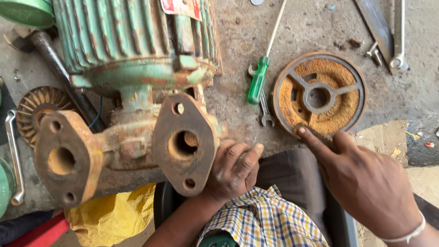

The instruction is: The person sits at a workbench and scrapes rust and caked dirt from a round cast-iron pump cover plate, holding the plate steady with one hand while working a flat metal file across its surface with the other. They periodically reposition the plate and brush loose debris off with their hand.

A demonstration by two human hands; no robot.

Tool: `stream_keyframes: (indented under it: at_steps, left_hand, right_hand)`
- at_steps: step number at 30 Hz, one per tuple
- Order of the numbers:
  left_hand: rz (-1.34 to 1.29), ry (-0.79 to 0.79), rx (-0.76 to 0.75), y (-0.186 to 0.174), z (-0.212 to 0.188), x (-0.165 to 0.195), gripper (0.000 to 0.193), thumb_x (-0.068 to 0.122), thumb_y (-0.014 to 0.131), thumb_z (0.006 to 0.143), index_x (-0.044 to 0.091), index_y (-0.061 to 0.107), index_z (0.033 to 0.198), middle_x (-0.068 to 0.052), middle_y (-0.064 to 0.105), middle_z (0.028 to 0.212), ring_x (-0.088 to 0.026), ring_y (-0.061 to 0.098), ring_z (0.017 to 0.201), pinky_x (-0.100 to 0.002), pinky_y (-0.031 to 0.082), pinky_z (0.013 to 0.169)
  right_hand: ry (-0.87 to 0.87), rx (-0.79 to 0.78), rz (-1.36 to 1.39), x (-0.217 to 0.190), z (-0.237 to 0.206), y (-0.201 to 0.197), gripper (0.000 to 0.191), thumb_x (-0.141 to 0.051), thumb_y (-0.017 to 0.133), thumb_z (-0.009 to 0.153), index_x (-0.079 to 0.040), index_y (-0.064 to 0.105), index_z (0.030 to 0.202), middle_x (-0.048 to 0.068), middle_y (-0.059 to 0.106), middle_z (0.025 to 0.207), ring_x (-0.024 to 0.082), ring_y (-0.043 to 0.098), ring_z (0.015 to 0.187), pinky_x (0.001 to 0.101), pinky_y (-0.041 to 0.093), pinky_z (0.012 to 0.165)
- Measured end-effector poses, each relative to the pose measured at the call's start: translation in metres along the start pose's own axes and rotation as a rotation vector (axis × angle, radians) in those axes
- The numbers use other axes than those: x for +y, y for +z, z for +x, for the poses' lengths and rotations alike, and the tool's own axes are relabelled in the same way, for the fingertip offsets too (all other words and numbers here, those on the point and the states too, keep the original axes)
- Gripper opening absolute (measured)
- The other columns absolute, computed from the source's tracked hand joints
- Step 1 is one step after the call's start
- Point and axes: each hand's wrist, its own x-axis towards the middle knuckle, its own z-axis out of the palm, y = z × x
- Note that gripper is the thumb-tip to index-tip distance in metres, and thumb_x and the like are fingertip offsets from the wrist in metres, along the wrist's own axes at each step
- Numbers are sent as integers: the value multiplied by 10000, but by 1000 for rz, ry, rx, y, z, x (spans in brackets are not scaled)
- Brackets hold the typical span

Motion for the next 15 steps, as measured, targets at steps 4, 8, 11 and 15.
stream_keyframes:
  at_steps: [4, 8, 11, 15]
  left_hand:
    - [79, 5, -23, 5, -3, -1, 301, 149, 709, 962, 110, 702, 1261, -95, 621, 1107, -311, 642, 1002, -451, 535, 891]
    - [47, -57, -51, 3, 3, 5, 291, 168, 704, 954, 102, 716, 1237, -110, 640, 1094, -323, 633, 998, -446, 535, 885]
    - [95, -53, -7, -1, 8, 9, 259, 179, 697, 972, 118, 726, 1222, -75, 656, 1050, -307, 643, 1010, -436, 542, 881]
    - [67, -70, 13, -2, 8, 12, 237, 237, 681, 995, 129, 746, 1195, -54, 672, 1010, -286, 634, 1017, -422, 500, 852]
  right_hand:
    - [-12, -7, 67, -12, 16, -33, 687, -278, 600, 908, -390, 450, 1569, 19, 567, 864, 174, 681, 652, 346, 527, 509]
    - [-45, 242, 35, -26, 45, -56, 577, -174, 573, 918, -308, 527, 1478, 79, 596, 843, 235, 661, 562, 376, 497, 436]
    - [6, 148, 16, -30, 35, -58, 545, -189, 543, 964, -346, 532, 1485, 80, 614, 847, 238, 659, 543, 365, 494, 440]
    - [3, 245, 51, -39, 21, -62, 447, -209, 513, 1001, -330, 592, 1424, 108, 638, 859, 233, 647, 538, 376, 477, 418]
